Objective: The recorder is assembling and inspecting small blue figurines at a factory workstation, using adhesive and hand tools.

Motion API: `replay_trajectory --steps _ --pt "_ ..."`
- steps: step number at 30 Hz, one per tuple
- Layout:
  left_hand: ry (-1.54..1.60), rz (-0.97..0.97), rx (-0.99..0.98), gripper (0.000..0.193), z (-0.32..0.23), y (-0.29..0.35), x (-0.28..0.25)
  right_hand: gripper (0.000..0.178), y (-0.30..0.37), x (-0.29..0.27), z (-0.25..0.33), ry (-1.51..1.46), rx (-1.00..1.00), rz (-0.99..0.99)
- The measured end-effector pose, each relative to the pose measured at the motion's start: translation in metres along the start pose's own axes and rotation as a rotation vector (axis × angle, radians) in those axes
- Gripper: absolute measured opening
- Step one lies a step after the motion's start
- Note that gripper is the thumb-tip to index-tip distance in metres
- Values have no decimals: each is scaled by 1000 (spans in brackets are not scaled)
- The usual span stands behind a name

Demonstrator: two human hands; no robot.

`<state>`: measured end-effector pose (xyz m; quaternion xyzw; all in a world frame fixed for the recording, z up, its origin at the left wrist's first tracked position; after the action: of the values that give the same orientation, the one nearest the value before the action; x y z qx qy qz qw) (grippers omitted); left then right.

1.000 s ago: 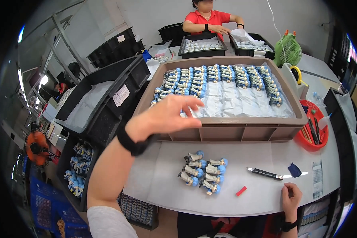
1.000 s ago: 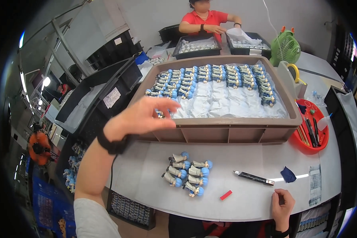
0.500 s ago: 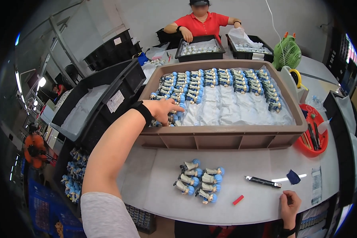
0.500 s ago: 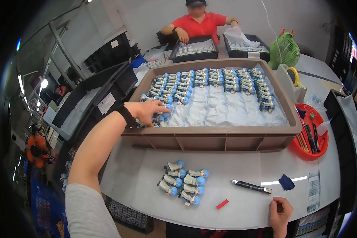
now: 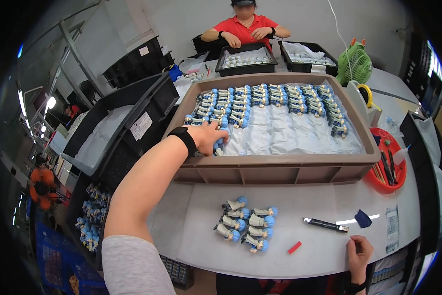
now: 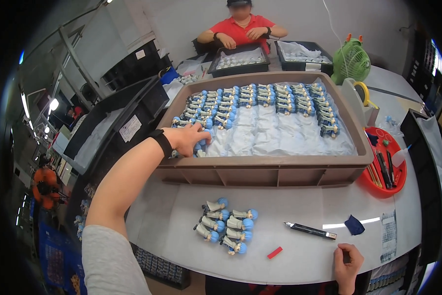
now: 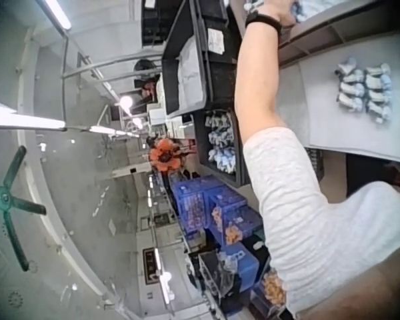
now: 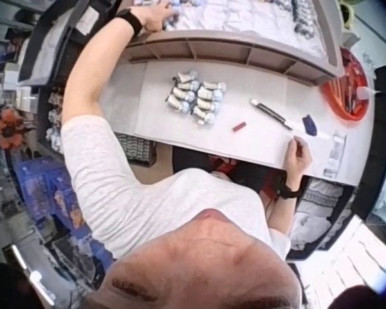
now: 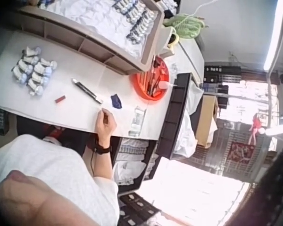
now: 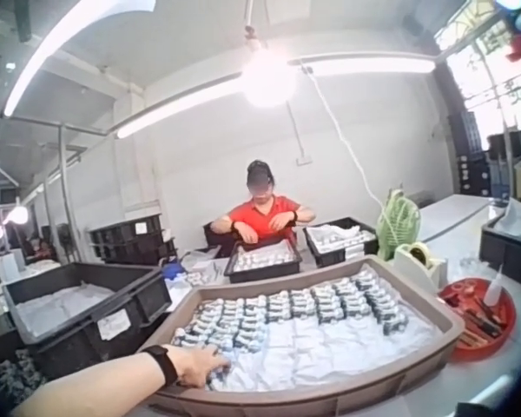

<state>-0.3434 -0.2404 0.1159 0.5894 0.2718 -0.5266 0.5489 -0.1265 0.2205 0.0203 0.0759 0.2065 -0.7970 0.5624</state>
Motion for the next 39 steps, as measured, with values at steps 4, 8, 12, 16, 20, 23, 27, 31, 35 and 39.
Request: replay_trajectory --steps 4,8,12,16,20,23,27,31,35,39 --pt "50 -12 22 60 3 -1 3 5 0 0 1 -35 -6 7" --pt "85 -32 55 59 3 -3 5 6 1 -1 2 -21 18 2" --pt "90 -95 61 57 4 3 4 5 1 -1 2 -30 12 9" --pt "216 -199 67 50 0 17 -18 5 2 -1 -1 -26 5 14" --pt "284 -444 124 45 -4 46 -66 5 0 3 2 -37 -2 13" --pt "280 -608 234 45 -42 88 -113 6 -1 4 5 -24 -26 22" --pt "264 -365 425 47 -137 121 -105 7 -1 -4 7 12 -54 -5" --pt "204 -71 513 55 -188 121 -20 7 -1 4 8 -29 -77 18" --pt "154 5 467 57 -201 98 26 8 2 -2 0 -46 -60 11" --pt "173 30 355 64 -197 95 44 7 3 0 4 -40 -55 27"
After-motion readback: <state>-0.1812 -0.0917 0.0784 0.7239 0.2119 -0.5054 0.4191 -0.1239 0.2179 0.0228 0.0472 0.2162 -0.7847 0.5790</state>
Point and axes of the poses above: each hand's wrist, its own y-axis away from the middle knuckle, its own x-axis out of the palm, z = x × y, the point moved 7 cm from there along -y, towards the middle knuckle, and after that the axes turned 6 degrees about -z, right-handed, at the moved point
